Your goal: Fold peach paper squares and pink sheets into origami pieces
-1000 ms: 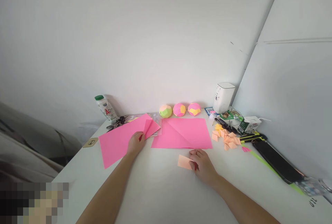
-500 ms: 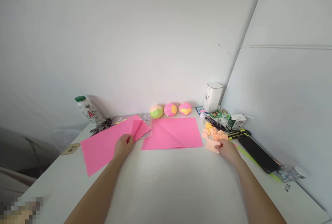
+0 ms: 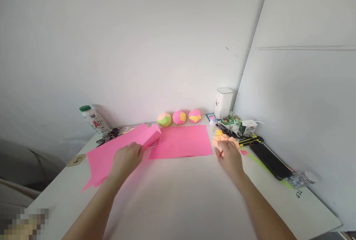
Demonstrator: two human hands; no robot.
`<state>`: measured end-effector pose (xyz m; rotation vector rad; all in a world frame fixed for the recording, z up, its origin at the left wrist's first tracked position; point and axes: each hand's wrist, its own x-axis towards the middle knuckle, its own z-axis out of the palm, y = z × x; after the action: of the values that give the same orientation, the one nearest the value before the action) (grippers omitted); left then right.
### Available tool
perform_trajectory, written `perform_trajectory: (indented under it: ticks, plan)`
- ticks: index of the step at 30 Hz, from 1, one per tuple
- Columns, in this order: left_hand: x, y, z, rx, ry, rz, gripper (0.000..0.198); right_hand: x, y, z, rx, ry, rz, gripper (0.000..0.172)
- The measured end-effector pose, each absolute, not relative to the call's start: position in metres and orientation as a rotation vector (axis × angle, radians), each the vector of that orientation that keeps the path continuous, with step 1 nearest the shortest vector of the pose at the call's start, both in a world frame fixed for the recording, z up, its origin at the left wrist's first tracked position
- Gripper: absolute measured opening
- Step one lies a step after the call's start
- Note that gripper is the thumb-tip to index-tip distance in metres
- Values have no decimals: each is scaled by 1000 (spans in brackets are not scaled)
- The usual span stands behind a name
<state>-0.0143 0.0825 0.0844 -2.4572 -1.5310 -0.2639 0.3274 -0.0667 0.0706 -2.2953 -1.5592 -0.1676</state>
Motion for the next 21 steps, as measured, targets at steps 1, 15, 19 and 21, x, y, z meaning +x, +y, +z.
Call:
perform_trajectory:
  ticks: [1, 15, 19, 21]
  plan:
    - [-3, 62, 85, -2488, -1480, -208, 28, 314, -68, 69, -2025, -1727, -319, 33]
    - [8, -113, 24, -3012, -966, 82, 15, 207, -120, 25, -1276, -2649, 26, 11]
    - [-47, -106, 17, -2992, -894, -34, 59, 238, -127, 34, -1376, -2732, 141, 16]
    - [-69, -104, 21, -3055, -817, -16, 62, 256, -138, 40, -1450, -2592, 157, 23]
